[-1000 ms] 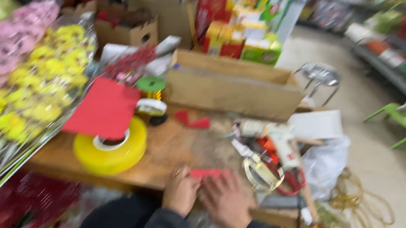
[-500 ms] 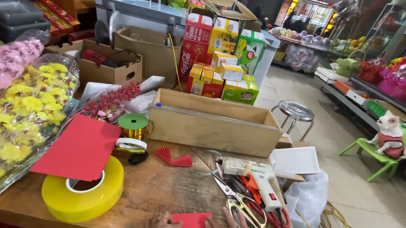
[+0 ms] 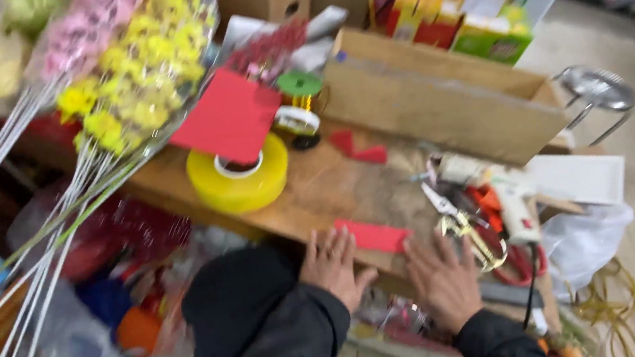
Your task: Folding small rectangular pieces of red paper into accordion-style decorative fans.
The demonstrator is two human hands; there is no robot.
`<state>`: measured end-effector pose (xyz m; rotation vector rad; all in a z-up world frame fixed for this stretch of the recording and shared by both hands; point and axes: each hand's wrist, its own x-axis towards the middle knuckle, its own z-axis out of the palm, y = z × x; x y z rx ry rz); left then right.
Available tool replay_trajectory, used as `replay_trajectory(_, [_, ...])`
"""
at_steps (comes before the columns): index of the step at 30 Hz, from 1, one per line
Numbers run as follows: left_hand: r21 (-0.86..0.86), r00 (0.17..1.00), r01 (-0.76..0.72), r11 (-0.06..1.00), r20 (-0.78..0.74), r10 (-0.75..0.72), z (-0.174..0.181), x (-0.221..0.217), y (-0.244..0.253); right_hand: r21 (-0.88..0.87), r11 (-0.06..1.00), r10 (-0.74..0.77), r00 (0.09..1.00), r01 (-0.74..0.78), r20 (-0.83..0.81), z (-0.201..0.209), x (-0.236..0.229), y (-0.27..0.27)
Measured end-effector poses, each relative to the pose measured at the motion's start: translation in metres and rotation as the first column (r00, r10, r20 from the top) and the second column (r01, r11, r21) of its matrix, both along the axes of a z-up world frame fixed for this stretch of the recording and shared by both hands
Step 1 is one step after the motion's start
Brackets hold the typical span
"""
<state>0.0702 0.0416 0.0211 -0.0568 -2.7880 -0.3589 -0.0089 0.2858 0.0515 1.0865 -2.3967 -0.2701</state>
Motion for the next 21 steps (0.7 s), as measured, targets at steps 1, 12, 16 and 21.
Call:
replay_trajectory(1, [-0.038, 0.998, -0.053, 0.998, -0.029, 0.052, 0.001, 0.004, -0.009, 0.014, 0.998, -0.066, 0.995, 0.065, 0.078, 0.003, 0.001, 0.003])
replay_trajectory(12, [-0.246, 0.972, -0.052, 0.968, 0.21, 0.106, 0.003, -0.004, -0.014, -0.083, 0.972, -0.203, 0.965, 0.219, 0.169, 0.04, 0.045, -0.011])
replay_trajectory(16, [-0.174, 0.998, -0.031, 0.984, -0.065, 0.02, 0.002, 0.014, -0.001, -0.452, 0.448, 0.08, 0.468, 0.772, 0.88, 0.102, 0.113, -0.069])
replay_trajectory(21, [0.067, 0.944, 0.247, 0.967, -0.24, -0.224, 0.039, 0.059, 0.016, -0.04, 0.002, 0.621, 0.03, 0.999, 0.783, 0.091, 0.118, -0.105])
